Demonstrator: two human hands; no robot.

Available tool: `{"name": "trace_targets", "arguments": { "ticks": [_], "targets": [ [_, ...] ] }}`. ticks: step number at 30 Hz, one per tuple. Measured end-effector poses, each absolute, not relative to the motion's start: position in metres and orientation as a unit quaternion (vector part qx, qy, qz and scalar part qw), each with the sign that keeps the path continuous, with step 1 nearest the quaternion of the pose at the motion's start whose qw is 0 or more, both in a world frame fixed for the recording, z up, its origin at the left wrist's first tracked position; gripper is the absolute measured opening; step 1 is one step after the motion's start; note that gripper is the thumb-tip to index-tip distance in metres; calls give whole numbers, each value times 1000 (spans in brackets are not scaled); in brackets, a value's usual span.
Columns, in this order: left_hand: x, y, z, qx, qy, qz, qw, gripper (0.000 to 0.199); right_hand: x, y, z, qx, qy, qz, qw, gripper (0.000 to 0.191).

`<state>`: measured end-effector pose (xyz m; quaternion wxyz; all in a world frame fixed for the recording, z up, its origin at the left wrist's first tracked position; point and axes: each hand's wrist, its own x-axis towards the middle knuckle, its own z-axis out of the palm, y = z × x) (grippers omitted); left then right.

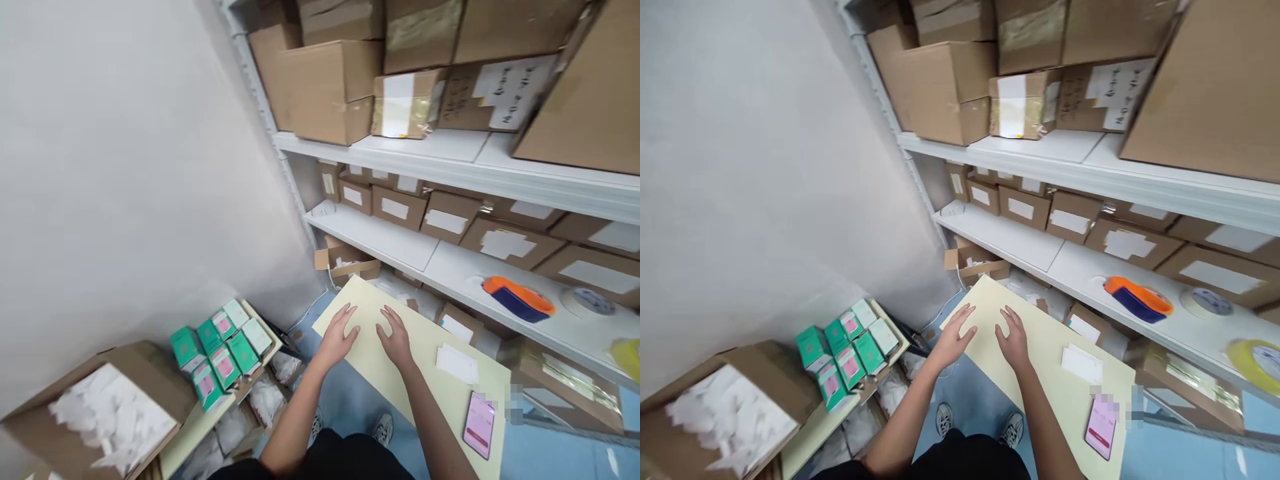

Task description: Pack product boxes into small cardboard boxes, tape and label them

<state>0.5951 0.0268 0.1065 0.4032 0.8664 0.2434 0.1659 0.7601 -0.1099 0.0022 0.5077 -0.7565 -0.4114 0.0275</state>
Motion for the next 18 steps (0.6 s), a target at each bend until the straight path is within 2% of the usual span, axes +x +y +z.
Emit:
{"name": "trace_targets", "arguments": {
  "ticks": [9, 18],
  "targets": [
    [423, 118, 68, 786, 393, 249, 407, 54, 626, 30, 4, -694, -515, 142, 484, 42],
    [220, 197, 50, 678, 541, 320, 381, 55, 451, 161, -5, -623, -593, 239, 450, 52]
  ]
}}
